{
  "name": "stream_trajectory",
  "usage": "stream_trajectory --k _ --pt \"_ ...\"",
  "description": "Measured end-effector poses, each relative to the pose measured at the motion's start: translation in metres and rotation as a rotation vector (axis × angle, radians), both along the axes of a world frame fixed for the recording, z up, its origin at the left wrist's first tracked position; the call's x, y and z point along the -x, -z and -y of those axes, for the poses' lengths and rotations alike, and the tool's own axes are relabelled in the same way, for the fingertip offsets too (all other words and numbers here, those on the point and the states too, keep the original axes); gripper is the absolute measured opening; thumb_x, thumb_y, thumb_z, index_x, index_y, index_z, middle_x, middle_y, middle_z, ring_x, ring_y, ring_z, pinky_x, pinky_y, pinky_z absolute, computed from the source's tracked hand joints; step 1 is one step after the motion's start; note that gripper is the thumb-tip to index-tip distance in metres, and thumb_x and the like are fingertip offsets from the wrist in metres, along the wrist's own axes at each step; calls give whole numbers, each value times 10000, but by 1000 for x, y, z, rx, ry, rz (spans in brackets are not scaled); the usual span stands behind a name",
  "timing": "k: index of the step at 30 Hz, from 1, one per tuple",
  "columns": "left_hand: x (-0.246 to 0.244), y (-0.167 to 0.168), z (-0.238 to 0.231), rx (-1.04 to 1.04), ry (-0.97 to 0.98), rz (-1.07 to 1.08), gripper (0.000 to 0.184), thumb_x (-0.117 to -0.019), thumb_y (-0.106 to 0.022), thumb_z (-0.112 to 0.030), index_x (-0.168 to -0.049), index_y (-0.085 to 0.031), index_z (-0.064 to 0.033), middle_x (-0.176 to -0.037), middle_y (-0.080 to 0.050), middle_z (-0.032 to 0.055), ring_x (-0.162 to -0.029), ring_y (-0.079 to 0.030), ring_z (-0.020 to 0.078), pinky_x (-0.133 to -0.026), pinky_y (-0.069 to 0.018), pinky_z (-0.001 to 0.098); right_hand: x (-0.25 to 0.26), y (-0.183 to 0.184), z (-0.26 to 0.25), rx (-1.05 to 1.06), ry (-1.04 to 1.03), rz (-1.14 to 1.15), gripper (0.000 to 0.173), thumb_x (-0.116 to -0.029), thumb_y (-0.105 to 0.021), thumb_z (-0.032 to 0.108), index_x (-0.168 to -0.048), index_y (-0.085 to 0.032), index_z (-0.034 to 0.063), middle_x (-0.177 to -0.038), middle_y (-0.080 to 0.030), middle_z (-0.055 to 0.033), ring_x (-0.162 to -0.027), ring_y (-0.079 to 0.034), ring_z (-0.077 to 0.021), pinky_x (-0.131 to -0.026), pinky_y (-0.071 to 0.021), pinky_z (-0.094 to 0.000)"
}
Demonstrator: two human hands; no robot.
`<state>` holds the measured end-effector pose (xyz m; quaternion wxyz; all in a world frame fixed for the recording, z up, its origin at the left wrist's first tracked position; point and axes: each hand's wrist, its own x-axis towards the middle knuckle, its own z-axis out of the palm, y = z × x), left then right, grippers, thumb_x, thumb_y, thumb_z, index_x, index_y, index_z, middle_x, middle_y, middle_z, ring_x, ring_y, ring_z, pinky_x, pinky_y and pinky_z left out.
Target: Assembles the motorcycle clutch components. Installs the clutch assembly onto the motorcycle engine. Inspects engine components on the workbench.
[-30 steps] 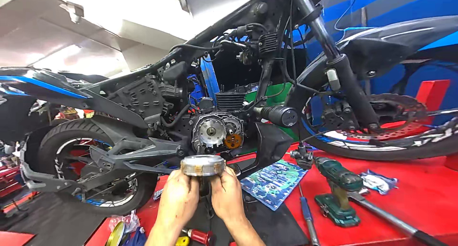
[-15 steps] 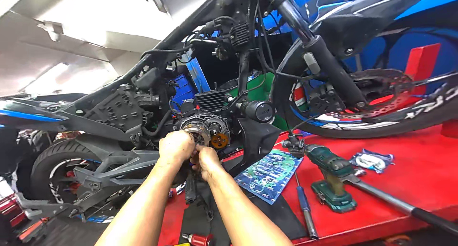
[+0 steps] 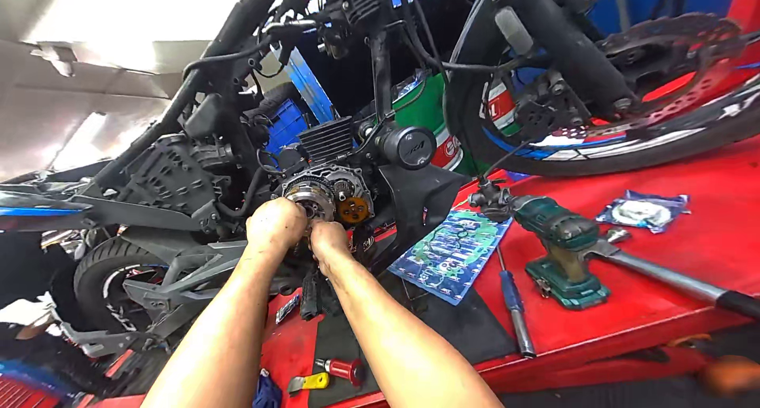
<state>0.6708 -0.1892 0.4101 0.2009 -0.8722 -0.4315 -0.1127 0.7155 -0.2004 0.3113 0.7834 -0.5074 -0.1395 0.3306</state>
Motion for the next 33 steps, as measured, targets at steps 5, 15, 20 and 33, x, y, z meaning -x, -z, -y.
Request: stream_trajectory --k 5,15,20,33 --pt "0 3 1 -2 0 17 521 -1060 -377 -429 -887 -687 -48 -1028 -711 217 -1025 -689 419 -774 -521 672 1 2 -1 22 43 39 433 -1057 -468 420 -879 -653 71 -782 -591 -113 -680 -572 -257 -604 -463 -476" --pt "1 4 -2 8 -6 29 518 -1062 -377 -431 -894 -689 -53 -1027 -712 211 -1026 -688 417 -778 -521 672 4 2 3 57 91 103 451 -1064 -476 416 -896 -696 60 -938 -682 -163 -921 -653 -323 -760 -501 -568" --pt "5 6 -4 37 14 46 533 -1082 -361 -415 -868 -674 -41 -987 -704 214 -996 -690 411 -780 -525 659 7 4 2 97 144 153 470 -1056 -488 414 -792 -687 79 -855 -683 -134 -862 -664 -304 -727 -505 -553" --pt "-1 4 -15 88 24 69 530 -1082 -382 -421 -878 -681 -35 -991 -701 220 -1004 -684 408 -812 -517 660 4 3 -1 82 138 107 455 -1056 -503 400 -796 -694 79 -865 -688 -134 -865 -662 -298 -734 -501 -549"
